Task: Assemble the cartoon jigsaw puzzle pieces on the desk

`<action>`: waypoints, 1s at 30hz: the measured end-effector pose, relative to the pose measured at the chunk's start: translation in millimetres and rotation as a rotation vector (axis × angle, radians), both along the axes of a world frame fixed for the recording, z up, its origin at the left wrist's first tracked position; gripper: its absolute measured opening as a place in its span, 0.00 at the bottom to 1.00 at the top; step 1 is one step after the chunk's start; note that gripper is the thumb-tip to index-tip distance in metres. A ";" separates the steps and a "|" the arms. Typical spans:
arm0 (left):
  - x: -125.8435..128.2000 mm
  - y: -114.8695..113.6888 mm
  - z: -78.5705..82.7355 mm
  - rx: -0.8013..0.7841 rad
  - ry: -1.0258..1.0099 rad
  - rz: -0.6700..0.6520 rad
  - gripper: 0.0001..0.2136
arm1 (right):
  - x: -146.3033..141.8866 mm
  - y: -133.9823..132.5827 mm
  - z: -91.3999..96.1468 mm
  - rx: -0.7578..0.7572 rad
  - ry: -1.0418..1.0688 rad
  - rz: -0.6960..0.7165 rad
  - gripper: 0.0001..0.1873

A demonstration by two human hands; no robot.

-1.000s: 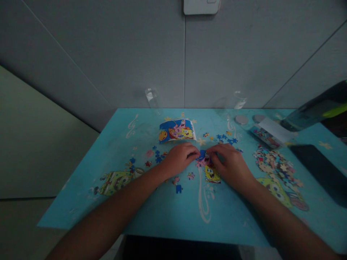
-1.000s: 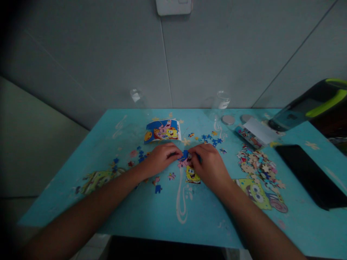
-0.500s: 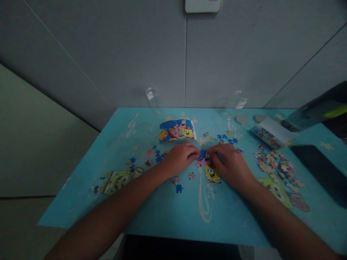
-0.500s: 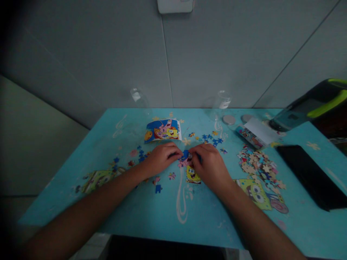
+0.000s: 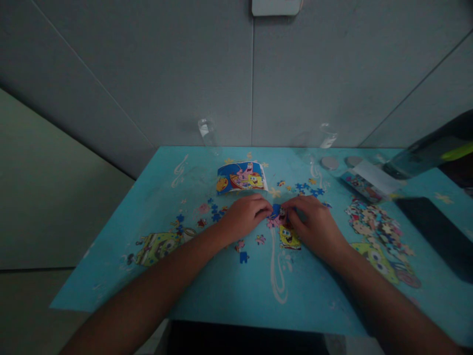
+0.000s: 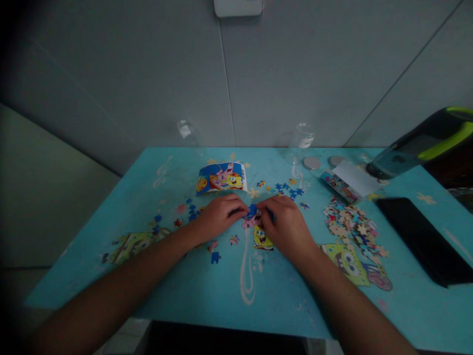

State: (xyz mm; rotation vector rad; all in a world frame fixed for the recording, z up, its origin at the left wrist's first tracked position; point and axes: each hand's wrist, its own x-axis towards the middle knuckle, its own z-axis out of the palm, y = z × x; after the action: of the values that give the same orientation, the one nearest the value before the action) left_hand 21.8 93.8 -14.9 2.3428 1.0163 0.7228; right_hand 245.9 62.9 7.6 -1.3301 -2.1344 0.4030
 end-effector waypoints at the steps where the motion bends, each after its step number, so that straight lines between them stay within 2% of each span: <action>1: 0.0 0.0 -0.3 0.003 -0.005 0.001 0.05 | 0.0 0.1 0.1 -0.002 0.000 -0.001 0.11; 6: -2.1 -0.6 0.0 0.022 -0.043 0.008 0.05 | 0.7 -0.1 0.5 -0.011 0.006 0.011 0.11; 12: -5.1 -3.6 0.7 0.023 0.035 -0.024 0.08 | 0.9 -0.4 0.8 -0.005 0.000 0.005 0.11; 17: -6.0 -3.6 4.1 0.007 0.071 -0.016 0.07 | 0.5 -1.0 1.6 -0.006 0.011 0.003 0.11; 23: -2.5 -5.5 7.2 -0.062 -0.018 0.003 0.03 | 1.1 -0.3 2.4 0.001 0.008 -0.011 0.11; 27: -7.8 -1.0 17.4 -0.112 -0.071 0.031 0.02 | 2.5 0.4 2.6 0.007 -0.006 -0.012 0.11; 30: -28.5 8.4 32.8 -0.128 -0.154 0.131 0.05 | 3.7 0.8 2.1 0.003 -0.017 -0.002 0.12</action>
State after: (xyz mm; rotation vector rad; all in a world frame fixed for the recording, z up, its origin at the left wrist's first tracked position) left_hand -6.6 102.2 17.9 2.0927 1.1206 0.8478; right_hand 249.6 63.7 9.7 -1.3378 -2.1465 0.3895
